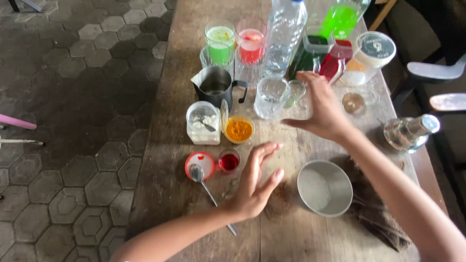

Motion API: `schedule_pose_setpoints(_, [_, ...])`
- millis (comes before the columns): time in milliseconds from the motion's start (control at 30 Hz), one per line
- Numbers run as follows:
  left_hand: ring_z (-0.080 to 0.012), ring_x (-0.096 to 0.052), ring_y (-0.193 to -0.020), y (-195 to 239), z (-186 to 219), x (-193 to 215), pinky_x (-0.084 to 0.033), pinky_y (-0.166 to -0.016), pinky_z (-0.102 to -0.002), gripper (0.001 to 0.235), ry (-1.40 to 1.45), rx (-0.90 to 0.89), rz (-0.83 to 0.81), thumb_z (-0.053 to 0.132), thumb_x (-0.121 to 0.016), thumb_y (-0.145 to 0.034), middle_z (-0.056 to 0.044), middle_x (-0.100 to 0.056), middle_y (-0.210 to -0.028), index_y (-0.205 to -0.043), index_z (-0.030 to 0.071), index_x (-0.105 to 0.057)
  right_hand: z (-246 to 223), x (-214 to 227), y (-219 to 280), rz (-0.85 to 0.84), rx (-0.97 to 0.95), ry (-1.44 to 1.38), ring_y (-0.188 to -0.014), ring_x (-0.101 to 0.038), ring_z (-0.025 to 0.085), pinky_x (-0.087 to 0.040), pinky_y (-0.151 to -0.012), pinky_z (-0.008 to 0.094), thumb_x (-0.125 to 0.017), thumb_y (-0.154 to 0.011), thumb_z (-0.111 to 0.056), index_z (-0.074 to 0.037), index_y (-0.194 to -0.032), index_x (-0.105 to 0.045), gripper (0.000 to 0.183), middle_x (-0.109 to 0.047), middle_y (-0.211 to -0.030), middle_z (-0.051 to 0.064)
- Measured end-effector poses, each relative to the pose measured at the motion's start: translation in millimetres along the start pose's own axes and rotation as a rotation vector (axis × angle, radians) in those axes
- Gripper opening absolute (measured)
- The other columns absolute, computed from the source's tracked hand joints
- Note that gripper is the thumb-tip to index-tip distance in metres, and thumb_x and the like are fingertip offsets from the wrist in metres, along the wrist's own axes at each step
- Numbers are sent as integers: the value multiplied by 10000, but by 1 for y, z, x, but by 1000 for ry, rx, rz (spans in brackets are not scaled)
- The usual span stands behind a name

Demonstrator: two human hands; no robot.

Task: Preparing a drink by shaking ingredients in a cocktail shaker, pouring into a glass, adding syrup and powder, and stirring with a spoon.

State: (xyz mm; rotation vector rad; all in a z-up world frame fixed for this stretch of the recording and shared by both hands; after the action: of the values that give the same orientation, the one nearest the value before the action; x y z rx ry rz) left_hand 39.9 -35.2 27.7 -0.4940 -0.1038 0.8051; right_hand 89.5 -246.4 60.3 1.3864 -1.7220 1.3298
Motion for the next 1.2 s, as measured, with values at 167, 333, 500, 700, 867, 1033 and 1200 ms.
schedule_pose_setpoints(167, [-277,-481,-1371,-4,9,1,-409,-1225,-411,418,2,4,-27,157,-498,-1047,-180,-478,-1380,-1410,-12,-375,25,-58,-44,-14,-40,121,-1284,-453,377,-337,-1082,550,-840,-624,-717,-17,-1532,-312,1262,-507,-1423,215])
schedule_pose_setpoints(333, [-306,-482,-1384,-5,5,1,-415,-1215,-452,365,62,18,-20,135,-514,-1040,-181,-464,-1371,-1360,2,-401,31,-76,-53,-5,-129,182,-1127,-516,381,-305,-1001,521,-856,-657,-649,-69,-1506,-359,1142,-627,-1222,193])
schedule_pose_setpoints(500, [-320,-501,-1363,-2,1,-1,-419,-1203,-448,374,75,22,-33,139,-525,-1039,-201,-466,-1376,-1368,12,-399,23,-66,-42,-81,-125,194,-1137,-541,361,-296,-1012,511,-928,-572,-587,-98,-1543,-298,1257,-681,-1131,150])
schedule_pose_setpoints(700, [-300,-487,-1374,3,-1,-5,-412,-1196,-429,382,97,38,-37,131,-532,-1037,-184,-455,-1402,-1383,36,-401,19,-51,-6,-129,-136,181,-1298,-478,370,-287,-1017,508,-933,-545,-535,-67,-1526,-320,1248,-655,-1283,180])
schedule_pose_setpoints(867, [-298,-490,-1374,5,1,-6,-417,-1200,-432,373,101,26,-35,152,-528,-1046,-180,-460,-1401,-1376,32,-405,24,-38,10,-168,-205,190,-1250,-491,343,-303,-997,491,-923,-539,-488,-102,-1542,-301,1242,-623,-1315,172])
schedule_pose_setpoints(1033, [-290,-495,-1373,6,3,-7,-428,-1178,-409,371,91,32,-37,170,-532,-1044,-180,-473,-1405,-1370,37,-416,33,-34,15,-164,-208,163,-1270,-470,356,-300,-1017,494,-909,-554,-479,-103,-1579,-269,1266,-572,-1352,196])
schedule_pose_setpoints(1200, [-286,-483,-1372,6,4,-8,-420,-1179,-421,372,100,42,-47,198,-525,-1055,-177,-460,-1407,-1373,46,-408,37,-18,7,-220,-290,-23,-1326,-503,329,-294,-1126,684,-827,-508,-660,-90,-1584,-268,1340,-587,-1410,123])
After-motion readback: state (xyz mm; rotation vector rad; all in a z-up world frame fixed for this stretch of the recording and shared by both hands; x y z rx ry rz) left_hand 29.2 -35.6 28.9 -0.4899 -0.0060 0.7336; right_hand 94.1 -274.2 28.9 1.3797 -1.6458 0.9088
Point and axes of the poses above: each hand's wrist, its own y-axis away from the middle knuckle, its own x-axis out of the back of the hand, z = x × y, the point moved 6 cm from there along -y, towards the middle knuckle
